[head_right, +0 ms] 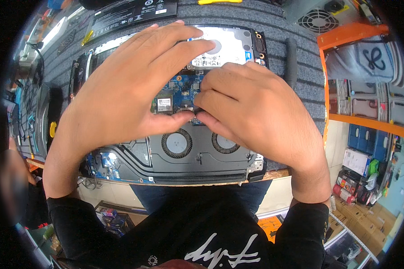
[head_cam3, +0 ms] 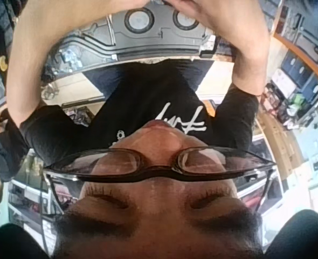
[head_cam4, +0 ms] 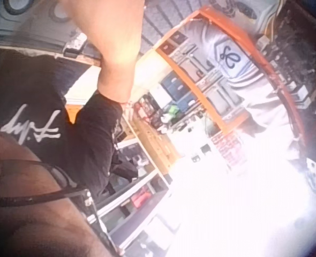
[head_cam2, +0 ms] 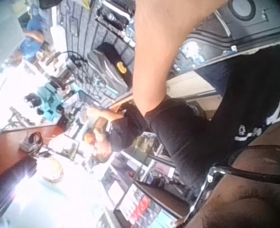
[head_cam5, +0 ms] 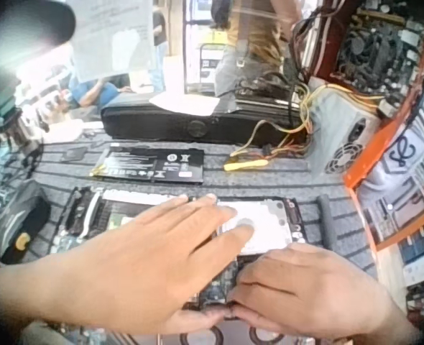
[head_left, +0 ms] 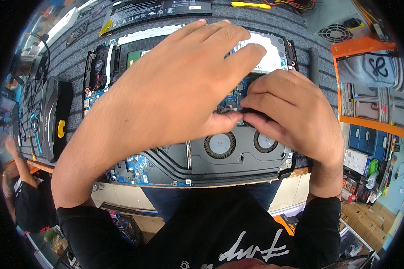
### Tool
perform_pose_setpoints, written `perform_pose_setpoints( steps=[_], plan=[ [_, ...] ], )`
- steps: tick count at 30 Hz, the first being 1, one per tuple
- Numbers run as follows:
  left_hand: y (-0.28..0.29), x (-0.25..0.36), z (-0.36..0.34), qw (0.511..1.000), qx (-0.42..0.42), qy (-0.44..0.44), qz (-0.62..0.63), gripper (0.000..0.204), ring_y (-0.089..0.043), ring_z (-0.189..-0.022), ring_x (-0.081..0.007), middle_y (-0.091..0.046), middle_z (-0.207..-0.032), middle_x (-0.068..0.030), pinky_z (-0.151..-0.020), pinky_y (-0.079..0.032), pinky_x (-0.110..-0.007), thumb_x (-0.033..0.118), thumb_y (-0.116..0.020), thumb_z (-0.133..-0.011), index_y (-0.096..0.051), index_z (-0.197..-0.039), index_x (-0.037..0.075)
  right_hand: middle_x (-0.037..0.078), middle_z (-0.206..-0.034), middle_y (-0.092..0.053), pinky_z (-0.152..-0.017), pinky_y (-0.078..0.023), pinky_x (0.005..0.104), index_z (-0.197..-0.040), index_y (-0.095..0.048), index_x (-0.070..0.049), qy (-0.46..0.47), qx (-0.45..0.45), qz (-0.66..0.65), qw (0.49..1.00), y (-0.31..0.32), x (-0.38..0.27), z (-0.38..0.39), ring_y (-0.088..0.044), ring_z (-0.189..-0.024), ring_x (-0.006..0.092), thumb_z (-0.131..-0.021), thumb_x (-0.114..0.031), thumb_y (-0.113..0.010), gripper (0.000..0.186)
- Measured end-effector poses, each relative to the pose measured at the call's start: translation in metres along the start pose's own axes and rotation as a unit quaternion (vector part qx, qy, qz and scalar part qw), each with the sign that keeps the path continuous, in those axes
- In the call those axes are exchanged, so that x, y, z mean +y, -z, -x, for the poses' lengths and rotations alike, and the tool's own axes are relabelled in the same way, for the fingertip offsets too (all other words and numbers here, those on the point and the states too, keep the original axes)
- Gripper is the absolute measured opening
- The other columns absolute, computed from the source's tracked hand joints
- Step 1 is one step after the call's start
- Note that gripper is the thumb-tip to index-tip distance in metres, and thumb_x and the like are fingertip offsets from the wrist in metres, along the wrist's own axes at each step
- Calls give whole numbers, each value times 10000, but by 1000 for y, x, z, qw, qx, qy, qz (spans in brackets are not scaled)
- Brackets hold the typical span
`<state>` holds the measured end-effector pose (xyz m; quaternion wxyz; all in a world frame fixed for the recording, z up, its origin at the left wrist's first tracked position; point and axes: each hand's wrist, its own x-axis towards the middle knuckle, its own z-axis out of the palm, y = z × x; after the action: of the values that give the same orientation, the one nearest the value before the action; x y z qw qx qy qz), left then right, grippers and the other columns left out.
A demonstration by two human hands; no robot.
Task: The person connects small wires and ribbon cables to the motherboard inside an open laptop, using their fingers to press connectors into place while working on a padded bench.
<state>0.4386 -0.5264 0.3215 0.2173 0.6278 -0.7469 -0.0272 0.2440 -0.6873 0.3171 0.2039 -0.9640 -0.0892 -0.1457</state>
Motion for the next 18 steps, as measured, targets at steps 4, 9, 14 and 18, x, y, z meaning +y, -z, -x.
perform_pose_setpoints(
  steps=[4, 9, 14, 18],
  plan=[
    [-7, -2, -8, 999, -48, 17, 1, 866, -570, -1374, -409, -603, -1455, -181, -1159, -477, -495, 229, -925, -742, -536, -1503, 94, 82, -1027, -710, -823, -566, 428, -1005, -752, -56, 10, 2, 13, 1000, 0, 3, 4, -705, -932, 311, -753, -94, -884, 287],
    [-5, -4, -11, 999, -37, 11, 3, 911, -594, -1350, -404, -622, -1440, -181, -1146, -495, -486, 222, -932, -716, -523, -1523, 114, 79, -1049, -713, -837, -567, 434, -1038, -750, -58, 15, 13, 16, 1000, -1, 4, 7, -704, -958, 317, -768, -112, -881, 306],
    [-11, -8, -16, 999, -10, -13, -34, 922, -601, -1353, -398, -637, -1428, -174, -1143, -502, -487, 211, -932, -702, -525, -1522, 102, 86, -1120, -732, -864, -564, 443, -1072, -753, -64, 16, 25, 25, 999, 0, 3, 8, -705, -1011, 325, -788, -127, -874, 315],
    [13, -2, -33, 994, -98, -12, -51, 863, -598, -1321, -427, -603, -1390, -285, -1121, -501, -468, 338, -860, -826, -476, -1488, -60, 99, -1199, -750, -883, -556, 438, -1102, -766, -58, 16, 20, 40, 999, 0, 6, 9, -710, -1058, 325, -810, -173, -876, 333]
  ],
)
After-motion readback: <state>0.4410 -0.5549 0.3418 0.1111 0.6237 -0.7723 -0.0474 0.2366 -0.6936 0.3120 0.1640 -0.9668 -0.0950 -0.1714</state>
